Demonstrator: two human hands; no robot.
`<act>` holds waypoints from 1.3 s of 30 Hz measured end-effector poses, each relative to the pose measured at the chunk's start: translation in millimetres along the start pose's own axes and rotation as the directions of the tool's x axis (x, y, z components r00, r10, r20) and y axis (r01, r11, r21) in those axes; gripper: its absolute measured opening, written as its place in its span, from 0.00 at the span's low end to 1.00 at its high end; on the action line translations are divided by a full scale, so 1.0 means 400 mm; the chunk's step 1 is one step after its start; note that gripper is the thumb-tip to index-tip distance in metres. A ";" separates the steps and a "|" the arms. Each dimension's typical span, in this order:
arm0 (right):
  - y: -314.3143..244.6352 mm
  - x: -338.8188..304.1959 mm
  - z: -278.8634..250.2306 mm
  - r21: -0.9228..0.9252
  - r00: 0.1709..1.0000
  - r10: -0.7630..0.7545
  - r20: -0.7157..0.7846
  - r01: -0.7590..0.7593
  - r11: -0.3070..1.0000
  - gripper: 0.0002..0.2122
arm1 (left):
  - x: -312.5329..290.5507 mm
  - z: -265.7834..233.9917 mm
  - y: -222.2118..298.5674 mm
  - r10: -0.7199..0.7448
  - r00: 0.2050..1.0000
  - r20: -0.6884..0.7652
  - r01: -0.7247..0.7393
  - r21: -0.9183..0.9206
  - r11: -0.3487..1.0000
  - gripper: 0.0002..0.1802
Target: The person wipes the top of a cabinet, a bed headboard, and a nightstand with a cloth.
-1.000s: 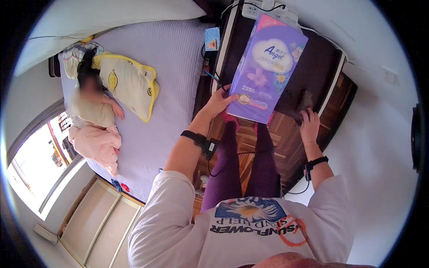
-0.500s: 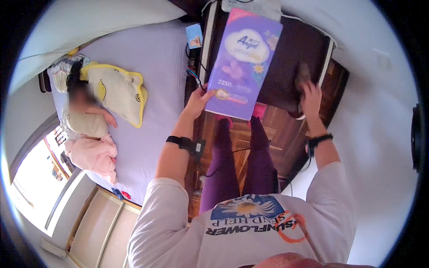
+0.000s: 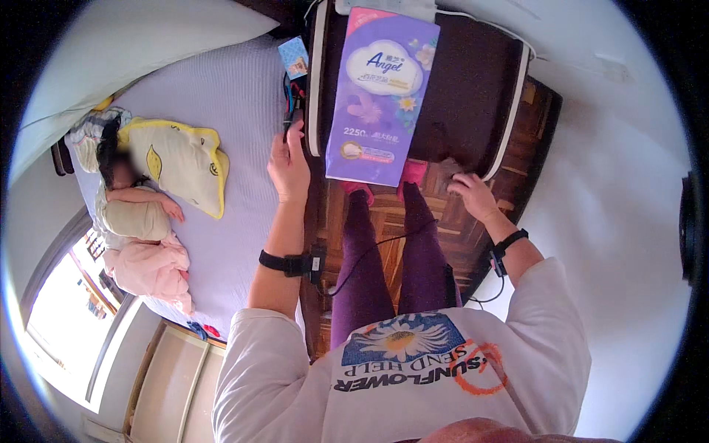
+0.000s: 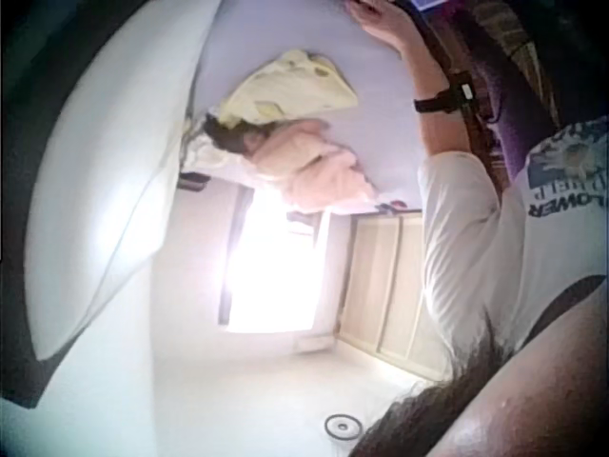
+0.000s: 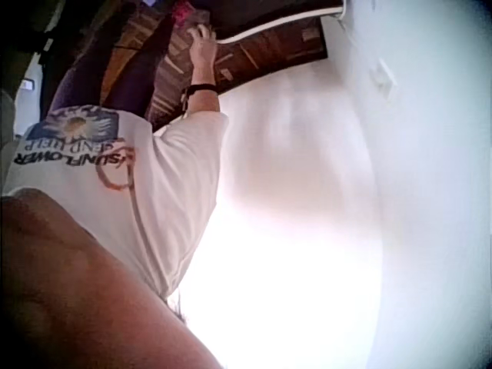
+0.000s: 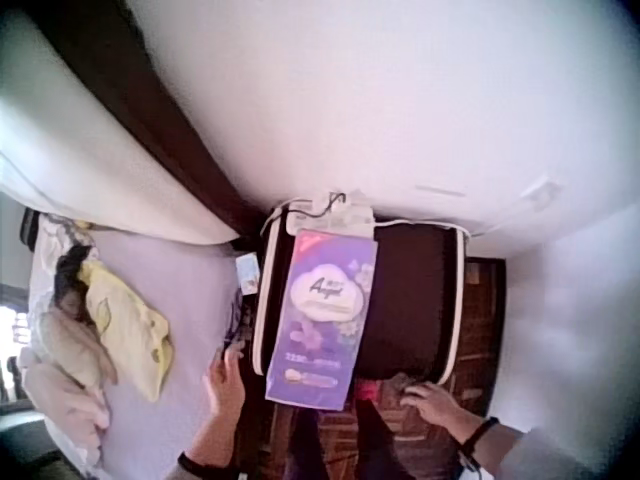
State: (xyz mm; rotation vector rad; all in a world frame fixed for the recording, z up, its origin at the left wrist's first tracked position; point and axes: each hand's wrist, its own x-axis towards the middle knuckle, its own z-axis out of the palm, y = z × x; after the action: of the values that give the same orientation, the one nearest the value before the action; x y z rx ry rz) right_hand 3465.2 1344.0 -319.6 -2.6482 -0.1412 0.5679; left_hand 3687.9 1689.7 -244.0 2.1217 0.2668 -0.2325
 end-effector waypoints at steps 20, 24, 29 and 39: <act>0.031 0.215 -0.142 -0.235 0.926 0.219 -0.307 -0.297 0.925 0.21 | 0.027 0.184 0.214 0.155 0.837 0.524 -0.371 0.337 0.865 0.17; 0.018 0.159 -0.114 -0.137 0.921 0.262 -0.289 -0.311 0.941 0.22 | 0.262 0.138 0.085 0.108 0.994 0.005 -0.106 0.245 0.964 0.13; -0.002 0.193 -0.098 -0.096 0.916 0.259 -0.308 -0.301 0.949 0.21 | 0.470 0.097 -0.118 0.326 0.886 0.328 -0.459 0.711 0.532 0.19; -0.047 0.114 -0.064 0.086 0.860 0.434 -0.269 -0.427 0.900 0.15 | 0.514 0.179 -0.127 0.077 0.901 0.427 -0.390 0.720 0.574 0.25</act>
State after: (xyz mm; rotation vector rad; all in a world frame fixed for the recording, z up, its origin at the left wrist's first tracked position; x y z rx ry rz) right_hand 3516.9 1359.7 -307.2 -2.7088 0.5558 0.3110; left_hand 3866.0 1676.0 -378.3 2.9081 -0.4471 -0.6670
